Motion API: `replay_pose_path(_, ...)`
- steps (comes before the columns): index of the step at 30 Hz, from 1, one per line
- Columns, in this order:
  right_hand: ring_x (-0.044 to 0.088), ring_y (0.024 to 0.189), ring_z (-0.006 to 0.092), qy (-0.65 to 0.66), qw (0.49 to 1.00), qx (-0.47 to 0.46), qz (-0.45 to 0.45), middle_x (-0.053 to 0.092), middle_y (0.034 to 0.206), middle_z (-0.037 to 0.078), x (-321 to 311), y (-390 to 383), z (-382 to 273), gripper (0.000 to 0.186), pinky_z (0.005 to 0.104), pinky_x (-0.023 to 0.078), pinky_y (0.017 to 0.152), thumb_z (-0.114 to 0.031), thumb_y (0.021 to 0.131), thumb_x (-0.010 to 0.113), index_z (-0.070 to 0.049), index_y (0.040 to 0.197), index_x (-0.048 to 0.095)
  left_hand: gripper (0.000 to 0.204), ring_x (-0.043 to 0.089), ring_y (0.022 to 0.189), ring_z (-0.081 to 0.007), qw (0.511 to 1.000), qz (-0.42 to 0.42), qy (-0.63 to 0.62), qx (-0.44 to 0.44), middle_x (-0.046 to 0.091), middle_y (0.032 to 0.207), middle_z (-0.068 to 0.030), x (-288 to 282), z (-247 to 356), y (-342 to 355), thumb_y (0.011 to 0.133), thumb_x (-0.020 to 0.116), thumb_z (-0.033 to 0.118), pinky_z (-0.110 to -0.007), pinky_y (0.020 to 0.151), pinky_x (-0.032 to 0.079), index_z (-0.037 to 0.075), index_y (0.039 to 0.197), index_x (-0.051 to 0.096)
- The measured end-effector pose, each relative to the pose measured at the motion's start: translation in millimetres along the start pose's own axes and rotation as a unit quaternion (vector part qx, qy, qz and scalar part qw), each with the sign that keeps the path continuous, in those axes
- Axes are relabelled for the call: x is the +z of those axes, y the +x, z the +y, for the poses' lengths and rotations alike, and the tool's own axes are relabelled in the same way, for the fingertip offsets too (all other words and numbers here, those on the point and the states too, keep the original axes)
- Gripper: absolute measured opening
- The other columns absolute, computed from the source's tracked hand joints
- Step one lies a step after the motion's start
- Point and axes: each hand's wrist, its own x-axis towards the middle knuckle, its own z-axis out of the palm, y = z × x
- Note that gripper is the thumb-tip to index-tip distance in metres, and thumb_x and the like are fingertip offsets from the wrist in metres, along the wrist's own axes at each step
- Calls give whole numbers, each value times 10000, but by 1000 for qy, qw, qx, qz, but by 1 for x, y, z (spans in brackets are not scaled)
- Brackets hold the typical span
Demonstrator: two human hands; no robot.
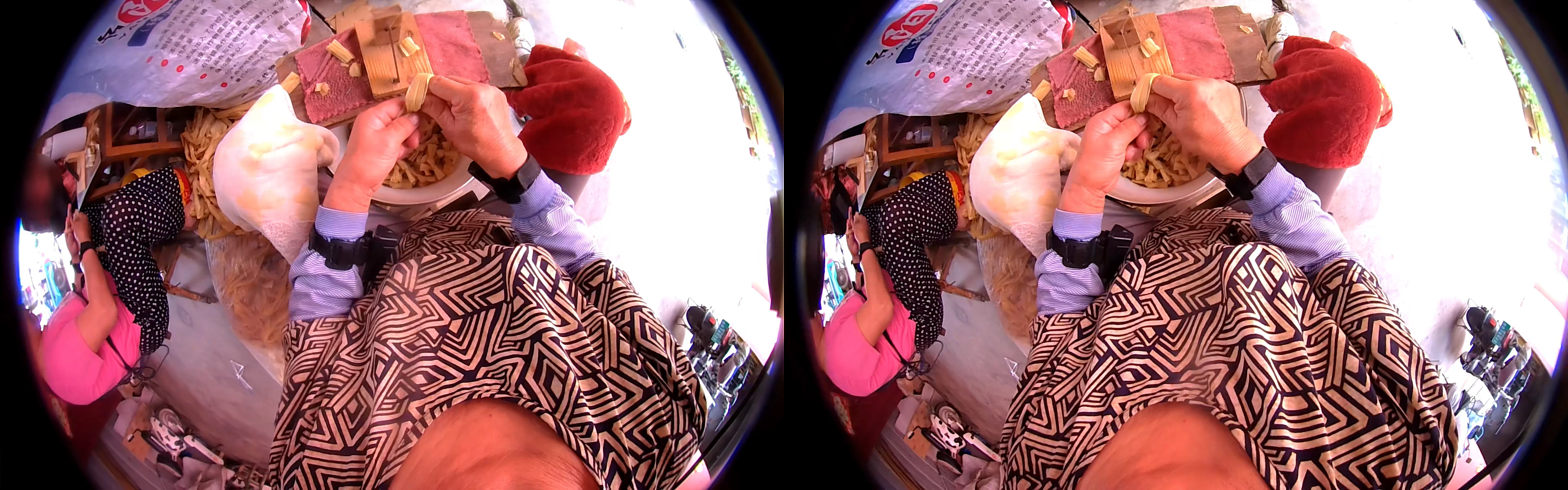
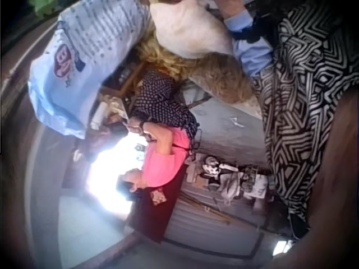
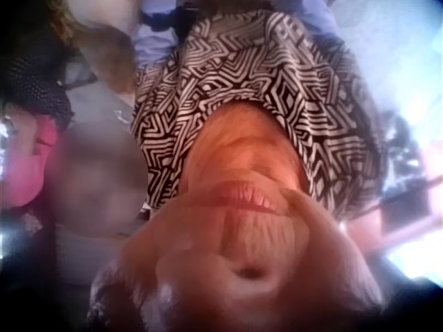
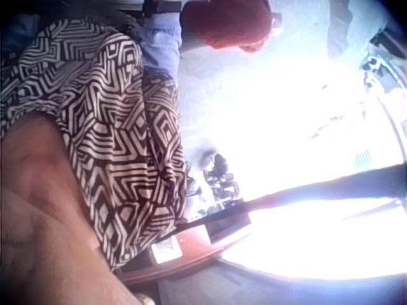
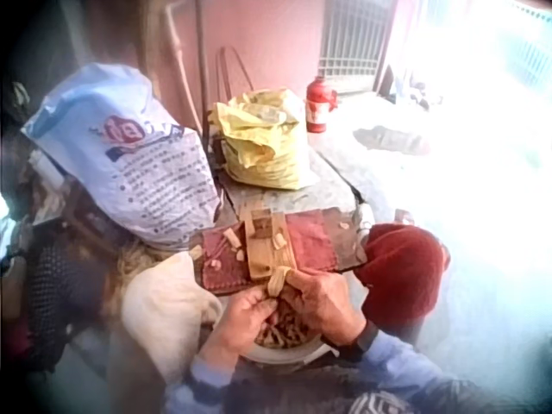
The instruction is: The person uses a small wooden board to shape and fold strips of dough by hand, dropping each piece into a large bowl.
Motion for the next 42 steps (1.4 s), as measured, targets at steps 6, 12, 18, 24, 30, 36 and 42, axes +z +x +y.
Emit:
replay_pose_path(6,647,653,228,249,938,209,-118,665,714,63,11,-4,14,275,342,495,588,-303,879,615,-44,820,686,261,594,840,-224,717,197,592,310,658,861,-33,17,5,-4,741,603,54,-354,725,466,72,999,636)
replay_pose_path(12,618,938,189,754,535,343,-166,640,1069,96,24,-25,26,270,297,504,833,-169,906,586,39,1075,615,325,587,965,-311,821,169,404,367,645,1019,-131,25,-16,-3,790,596,-10,-387,840,469,1,1116,595)
replay_pose_path(18,571,974,171,368,908,175,-101,580,1086,75,20,-20,16,133,260,477,798,-8,831,589,26,948,643,215,609,826,-359,885,153,374,230,620,939,-178,32,4,-6,868,581,177,-406,697,485,22,1017,583)
replay_pose_path(24,562,995,213,220,971,72,60,555,1097,104,17,-24,8,124,286,469,822,-1,753,677,16,874,658,212,552,590,-243,949,190,217,126,554,628,-128,38,-7,4,898,535,197,-361,570,436,-1,864,600)
replay_pose_path(30,581,999,164,359,925,124,21,584,1141,74,-2,-18,23,221,273,480,847,-15,807,662,-9,1027,646,247,326,553,-14,988,69,-115,-82,486,683,34,33,-9,-34,940,491,192,-174,495,258,-16,987,616)
replay_pose_path(36,573,984,131,439,878,168,-91,613,1087,68,-18,-14,34,420,266,455,884,-145,869,639,10,1242,525,145,577,633,-202,942,155,251,159,607,745,-100,19,-13,-28,890,564,111,-306,581,453,-10,956,610)
replay_pose_path(42,527,628,56,260,925,179,-210,621,661,9,-25,-10,34,240,248,450,582,-212,853,667,27,845,681,142,553,639,-174,925,109,322,172,596,724,-68,11,-5,-18,897,585,133,-291,584,439,-5,924,609)
